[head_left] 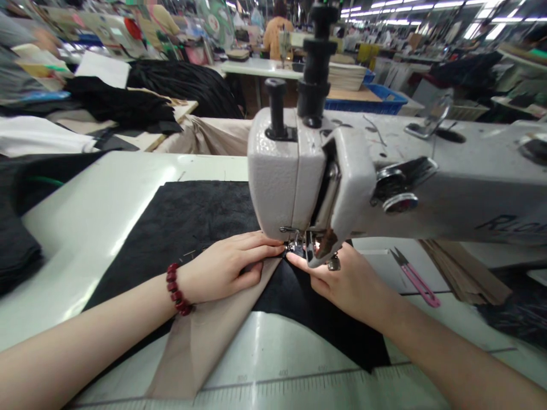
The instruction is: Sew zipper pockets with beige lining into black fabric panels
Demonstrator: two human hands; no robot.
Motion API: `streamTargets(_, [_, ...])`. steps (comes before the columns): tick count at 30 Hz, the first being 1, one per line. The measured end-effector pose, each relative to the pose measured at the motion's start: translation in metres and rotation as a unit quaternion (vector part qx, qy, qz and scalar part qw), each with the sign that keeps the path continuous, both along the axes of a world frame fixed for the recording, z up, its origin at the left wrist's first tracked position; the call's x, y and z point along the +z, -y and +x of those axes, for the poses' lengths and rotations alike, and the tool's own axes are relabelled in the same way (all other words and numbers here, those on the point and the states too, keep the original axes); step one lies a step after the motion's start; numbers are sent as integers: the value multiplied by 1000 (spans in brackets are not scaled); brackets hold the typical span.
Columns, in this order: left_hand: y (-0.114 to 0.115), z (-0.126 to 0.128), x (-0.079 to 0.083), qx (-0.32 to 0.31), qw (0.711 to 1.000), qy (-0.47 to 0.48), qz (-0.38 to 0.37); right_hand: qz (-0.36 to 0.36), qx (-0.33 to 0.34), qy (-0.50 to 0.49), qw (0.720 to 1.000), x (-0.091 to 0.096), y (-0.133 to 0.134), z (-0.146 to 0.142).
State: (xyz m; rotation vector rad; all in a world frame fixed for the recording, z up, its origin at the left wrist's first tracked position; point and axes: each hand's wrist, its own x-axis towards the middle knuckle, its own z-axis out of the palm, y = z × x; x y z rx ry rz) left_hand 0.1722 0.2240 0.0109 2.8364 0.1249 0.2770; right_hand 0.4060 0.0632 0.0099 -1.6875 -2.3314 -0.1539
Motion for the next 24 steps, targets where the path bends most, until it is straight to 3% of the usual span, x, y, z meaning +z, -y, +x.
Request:
streamTargets(11, [1, 1, 0, 1, 1000, 5, 13, 2, 0, 1, 1000, 4, 3, 2])
streamTargets(24, [2, 5, 5, 14, 1000, 9, 24, 16, -19, -55, 998, -8, -3, 8])
